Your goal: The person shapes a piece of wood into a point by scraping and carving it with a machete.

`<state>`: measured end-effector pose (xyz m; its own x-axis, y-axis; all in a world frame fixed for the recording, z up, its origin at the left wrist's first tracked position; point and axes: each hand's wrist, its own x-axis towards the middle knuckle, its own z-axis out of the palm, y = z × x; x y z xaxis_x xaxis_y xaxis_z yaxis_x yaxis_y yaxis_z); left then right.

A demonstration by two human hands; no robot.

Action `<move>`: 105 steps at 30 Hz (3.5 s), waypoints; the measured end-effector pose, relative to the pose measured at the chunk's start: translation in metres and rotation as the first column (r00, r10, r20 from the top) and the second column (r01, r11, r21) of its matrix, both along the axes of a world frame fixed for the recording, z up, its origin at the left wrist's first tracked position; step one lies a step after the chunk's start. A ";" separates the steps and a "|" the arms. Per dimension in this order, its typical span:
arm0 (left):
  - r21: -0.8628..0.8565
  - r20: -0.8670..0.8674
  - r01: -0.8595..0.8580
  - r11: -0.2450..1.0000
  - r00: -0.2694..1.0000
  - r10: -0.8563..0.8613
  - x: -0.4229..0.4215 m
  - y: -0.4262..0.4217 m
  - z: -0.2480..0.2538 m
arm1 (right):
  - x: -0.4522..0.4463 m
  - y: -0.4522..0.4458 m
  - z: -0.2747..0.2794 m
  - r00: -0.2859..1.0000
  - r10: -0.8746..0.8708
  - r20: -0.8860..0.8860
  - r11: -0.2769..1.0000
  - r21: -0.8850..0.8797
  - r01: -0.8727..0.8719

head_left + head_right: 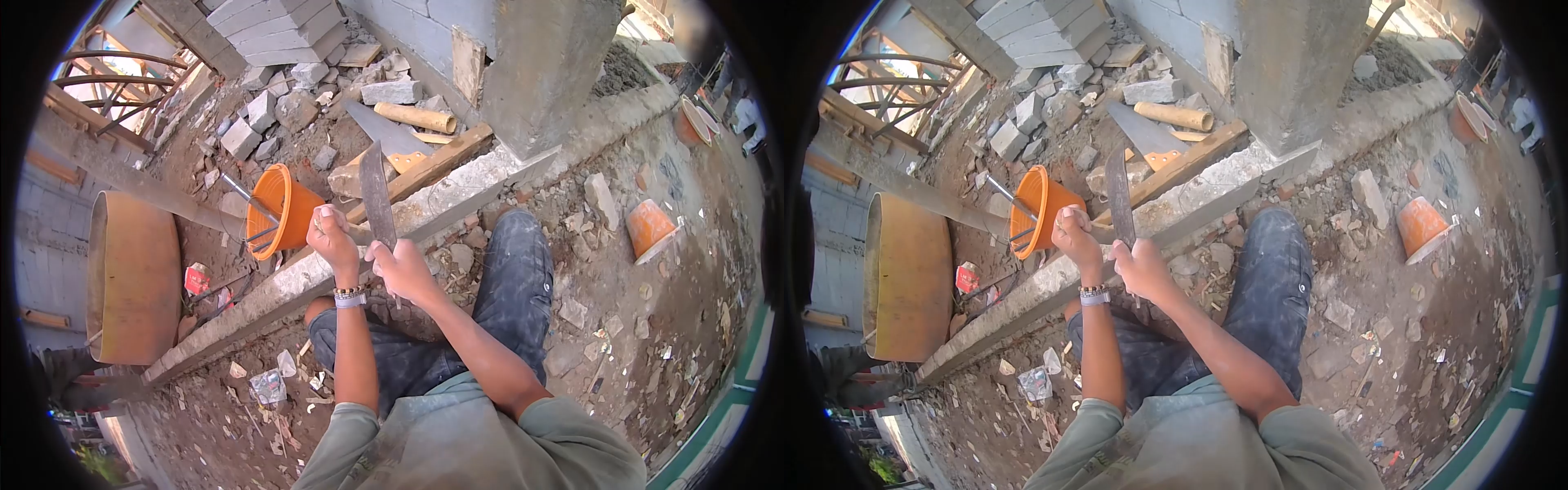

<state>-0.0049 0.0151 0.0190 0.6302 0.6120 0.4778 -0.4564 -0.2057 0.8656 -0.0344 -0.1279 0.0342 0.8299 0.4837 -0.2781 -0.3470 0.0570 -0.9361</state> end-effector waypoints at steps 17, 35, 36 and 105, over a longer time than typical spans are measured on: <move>-0.008 -0.016 0.001 1.000 1.000 -0.001 0.003 -0.003 0.001 | -0.017 0.004 -0.034 0.999 0.004 0.053 0.985 -0.174 0.006; -0.079 0.042 0.138 0.987 0.990 -0.135 -0.002 0.009 0.000 | -0.029 -0.034 -0.050 0.935 0.173 -0.311 0.984 0.091 -0.152; -0.080 0.043 0.152 0.985 0.988 -0.149 -0.001 0.011 0.000 | -0.029 -0.039 -0.045 0.810 0.274 -0.519 0.955 0.244 -0.168; 0.052 0.068 -0.049 0.997 0.997 0.046 0.003 -0.002 -0.005 | -0.064 0.013 -0.065 0.909 -0.152 0.389 0.953 -0.187 0.240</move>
